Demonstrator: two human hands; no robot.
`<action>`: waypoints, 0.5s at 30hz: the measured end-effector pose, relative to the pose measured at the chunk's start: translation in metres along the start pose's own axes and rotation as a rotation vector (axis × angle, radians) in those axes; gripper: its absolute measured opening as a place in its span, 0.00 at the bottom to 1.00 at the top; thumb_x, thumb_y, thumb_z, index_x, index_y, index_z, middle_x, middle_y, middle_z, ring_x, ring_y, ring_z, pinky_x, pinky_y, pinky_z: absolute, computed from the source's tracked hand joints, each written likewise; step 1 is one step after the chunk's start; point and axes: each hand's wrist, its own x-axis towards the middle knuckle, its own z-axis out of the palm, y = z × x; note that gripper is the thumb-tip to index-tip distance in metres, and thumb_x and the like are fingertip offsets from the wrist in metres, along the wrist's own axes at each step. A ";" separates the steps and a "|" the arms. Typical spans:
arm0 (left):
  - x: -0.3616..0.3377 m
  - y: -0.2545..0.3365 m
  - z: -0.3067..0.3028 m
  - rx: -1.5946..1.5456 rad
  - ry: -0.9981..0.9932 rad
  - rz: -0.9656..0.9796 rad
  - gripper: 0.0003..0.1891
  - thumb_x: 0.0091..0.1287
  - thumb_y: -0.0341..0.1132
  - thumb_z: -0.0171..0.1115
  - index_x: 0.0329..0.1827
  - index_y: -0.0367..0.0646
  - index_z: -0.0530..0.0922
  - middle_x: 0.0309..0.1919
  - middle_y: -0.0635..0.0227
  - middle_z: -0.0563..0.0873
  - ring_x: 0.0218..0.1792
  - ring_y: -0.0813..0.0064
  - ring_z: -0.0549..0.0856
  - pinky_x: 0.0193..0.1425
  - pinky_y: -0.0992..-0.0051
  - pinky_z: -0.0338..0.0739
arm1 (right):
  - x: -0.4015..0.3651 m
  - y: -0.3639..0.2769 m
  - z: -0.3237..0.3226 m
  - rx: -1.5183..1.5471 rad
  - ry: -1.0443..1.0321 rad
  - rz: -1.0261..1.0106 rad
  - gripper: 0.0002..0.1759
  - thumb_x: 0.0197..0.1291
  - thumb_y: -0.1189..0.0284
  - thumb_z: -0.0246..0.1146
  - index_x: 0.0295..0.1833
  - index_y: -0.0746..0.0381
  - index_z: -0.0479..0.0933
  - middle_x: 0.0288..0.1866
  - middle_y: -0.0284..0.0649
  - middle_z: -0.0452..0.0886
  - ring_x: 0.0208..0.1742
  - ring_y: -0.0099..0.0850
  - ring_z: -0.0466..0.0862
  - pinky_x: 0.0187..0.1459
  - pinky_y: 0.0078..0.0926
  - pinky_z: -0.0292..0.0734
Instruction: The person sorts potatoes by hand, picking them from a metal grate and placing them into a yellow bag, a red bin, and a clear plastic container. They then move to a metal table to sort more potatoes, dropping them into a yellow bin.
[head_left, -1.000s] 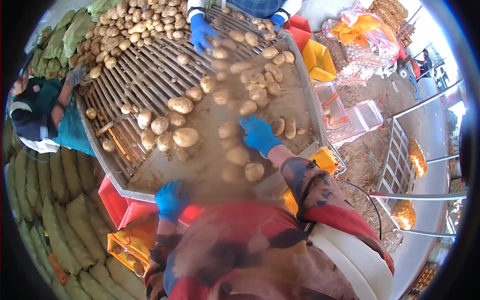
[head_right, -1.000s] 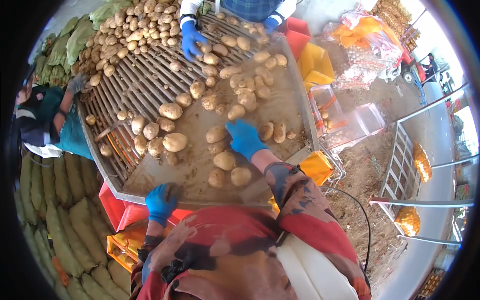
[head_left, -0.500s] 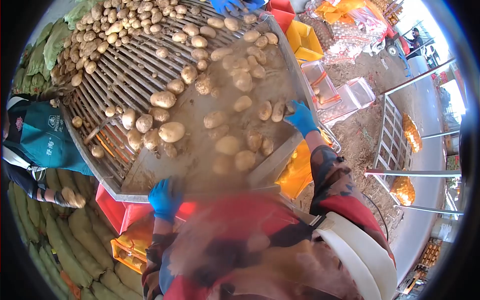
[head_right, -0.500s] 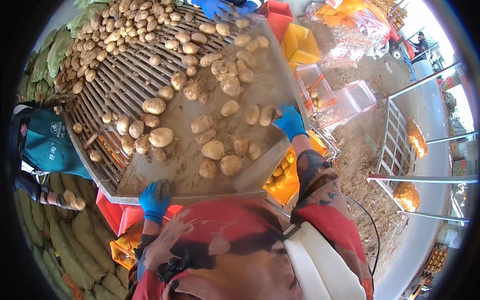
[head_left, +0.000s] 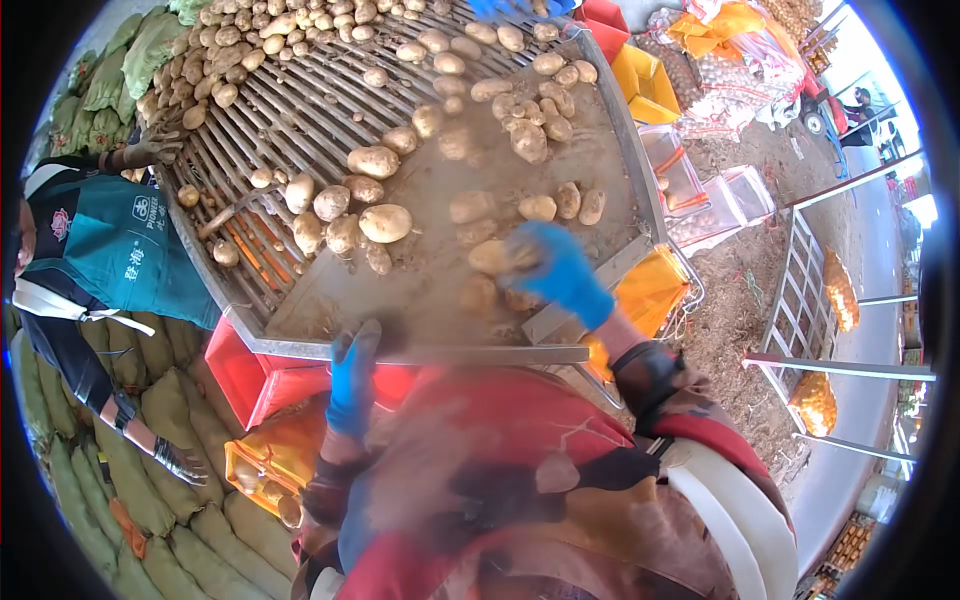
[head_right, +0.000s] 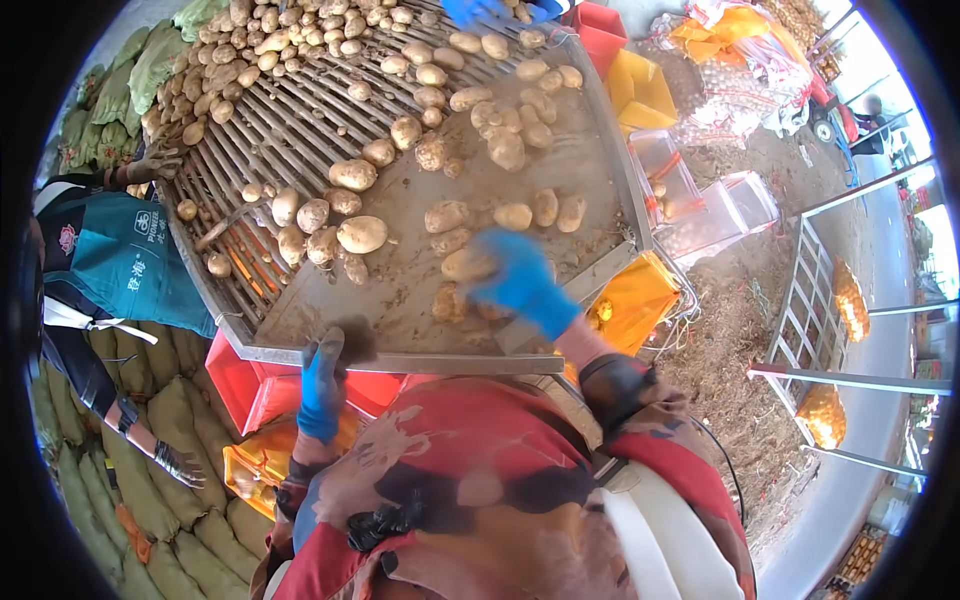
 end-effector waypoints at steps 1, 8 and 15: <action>-0.007 0.013 0.009 -0.270 -0.126 -0.114 0.27 0.74 0.53 0.48 0.56 0.36 0.77 0.45 0.58 0.86 0.43 0.66 0.86 0.44 0.65 0.83 | 0.004 -0.041 0.013 0.075 -0.151 -0.121 0.15 0.47 0.68 0.72 0.41 0.59 0.79 0.38 0.40 0.83 0.43 0.37 0.83 0.45 0.34 0.79; -0.054 -0.013 0.009 0.243 -0.061 0.149 0.25 0.73 0.54 0.50 0.65 0.49 0.68 0.38 0.68 0.81 0.36 0.72 0.84 0.27 0.77 0.79 | -0.019 -0.113 0.094 0.267 -0.652 -0.320 0.18 0.60 0.61 0.65 0.53 0.57 0.80 0.54 0.44 0.80 0.55 0.43 0.80 0.54 0.41 0.77; -0.069 -0.062 -0.035 -0.936 -0.063 -0.539 0.24 0.71 0.52 0.53 0.62 0.44 0.71 0.46 0.58 0.83 0.36 0.66 0.85 0.24 0.79 0.74 | -0.008 -0.032 0.046 -0.145 -0.273 -0.141 0.23 0.58 0.59 0.64 0.58 0.56 0.76 0.48 0.46 0.79 0.48 0.46 0.79 0.50 0.45 0.74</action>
